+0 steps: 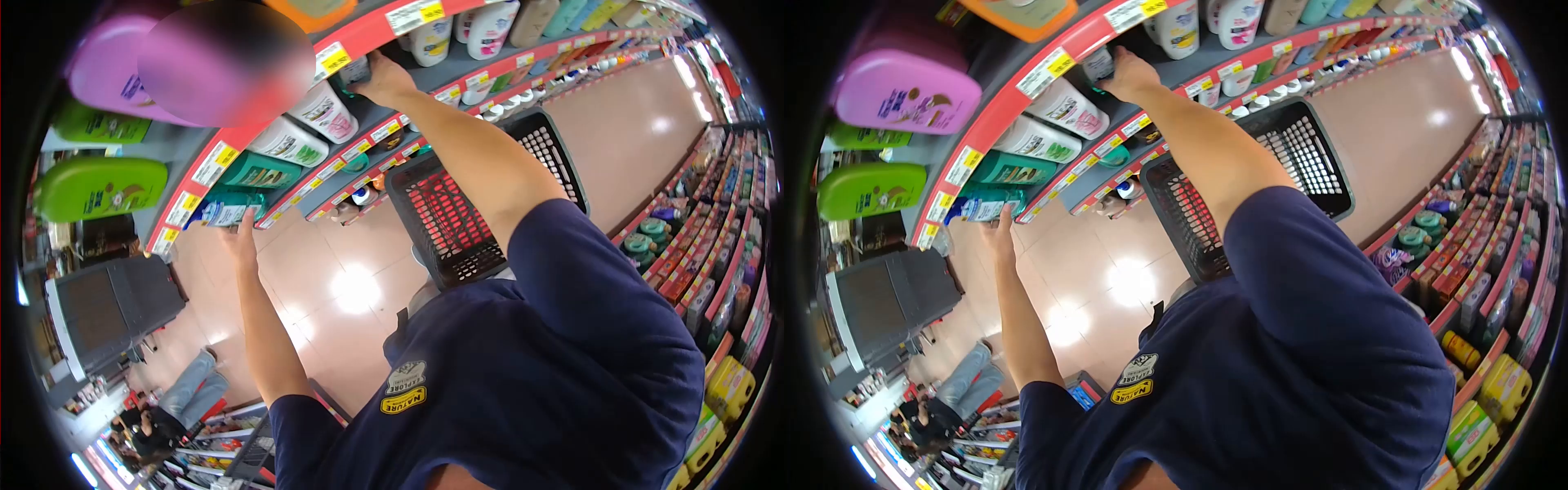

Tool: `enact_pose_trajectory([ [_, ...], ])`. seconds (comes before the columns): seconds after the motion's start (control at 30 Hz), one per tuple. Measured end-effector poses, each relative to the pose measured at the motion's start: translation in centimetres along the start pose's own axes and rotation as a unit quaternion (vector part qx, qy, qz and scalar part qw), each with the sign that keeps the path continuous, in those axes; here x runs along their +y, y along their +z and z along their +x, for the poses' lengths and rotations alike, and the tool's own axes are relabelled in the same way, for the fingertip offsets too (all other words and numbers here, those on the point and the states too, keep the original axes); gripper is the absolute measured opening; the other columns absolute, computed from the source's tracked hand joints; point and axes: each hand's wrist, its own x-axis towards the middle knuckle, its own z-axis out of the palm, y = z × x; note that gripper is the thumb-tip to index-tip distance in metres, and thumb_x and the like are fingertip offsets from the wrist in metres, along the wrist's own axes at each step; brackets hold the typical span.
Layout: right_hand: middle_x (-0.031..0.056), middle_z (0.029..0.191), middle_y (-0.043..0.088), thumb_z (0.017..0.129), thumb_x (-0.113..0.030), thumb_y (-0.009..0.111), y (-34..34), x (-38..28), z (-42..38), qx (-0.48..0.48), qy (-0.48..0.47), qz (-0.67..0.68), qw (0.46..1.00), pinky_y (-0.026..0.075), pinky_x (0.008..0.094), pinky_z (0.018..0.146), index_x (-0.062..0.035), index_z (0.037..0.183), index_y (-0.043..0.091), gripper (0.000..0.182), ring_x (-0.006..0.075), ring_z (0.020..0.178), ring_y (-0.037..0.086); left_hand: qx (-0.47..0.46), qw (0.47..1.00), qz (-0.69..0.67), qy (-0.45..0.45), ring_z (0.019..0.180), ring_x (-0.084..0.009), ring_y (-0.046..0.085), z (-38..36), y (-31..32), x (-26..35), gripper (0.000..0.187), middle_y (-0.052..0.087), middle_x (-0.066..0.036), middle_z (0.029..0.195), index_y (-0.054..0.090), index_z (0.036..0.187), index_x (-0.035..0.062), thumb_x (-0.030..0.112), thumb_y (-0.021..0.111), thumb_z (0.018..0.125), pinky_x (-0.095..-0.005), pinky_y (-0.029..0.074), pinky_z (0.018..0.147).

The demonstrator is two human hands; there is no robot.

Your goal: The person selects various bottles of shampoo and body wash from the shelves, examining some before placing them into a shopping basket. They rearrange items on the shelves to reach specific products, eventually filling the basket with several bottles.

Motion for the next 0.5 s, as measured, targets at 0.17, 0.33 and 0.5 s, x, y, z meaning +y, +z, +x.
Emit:
enact_pose_trajectory([
  [0.17, 0.0226, 0.122, 0.064, 0.072, -0.049, 0.08, -0.7, 1.0, -0.4, 0.002, -0.047, 0.0, 0.999, 0.049, 0.044, 0.098, -0.0023, 0.133, 0.049, 0.082, 0.038, 0.115, 0.06, 0.007, 0.999, -0.015, -0.042, 0.118, -0.0207, 0.056, -0.8, 0.7, 1.2, 0.062, 0.054, -0.013, 0.134, 0.04, 0.14, -0.0014, 0.008, 0.074, 0.089, -0.0317, 0.047, 0.097],
  [0.33, 0.0233, 0.129, 0.058, 0.076, -0.049, 0.077, -2.1, 2.1, -1.9, -0.022, -0.067, -0.006, 0.997, 0.048, 0.0432, 0.098, 0.0029, 0.131, 0.047, 0.081, 0.0392, 0.118, 0.057, 0.0, 0.998, 0.009, -0.061, 0.122, -0.0237, 0.055, -1.0, 0.8, 1.6, 0.062, 0.049, -0.016, 0.139, 0.035, 0.144, -0.0005, 0.008, 0.07, 0.092, -0.0369, 0.05, 0.099],
  [0.5, 0.0184, 0.13, 0.059, 0.078, -0.047, 0.078, -3.0, 2.7, -3.3, -0.02, -0.064, -0.007, 0.998, 0.05, 0.0447, 0.098, -0.0039, 0.132, 0.05, 0.074, 0.0369, 0.117, 0.059, -0.001, 0.999, 0.015, -0.047, 0.121, -0.0237, 0.057, -1.2, 1.1, 2.3, 0.06, 0.05, -0.016, 0.138, 0.035, 0.143, -0.0004, 0.007, 0.068, 0.093, -0.0367, 0.051, 0.099],
])
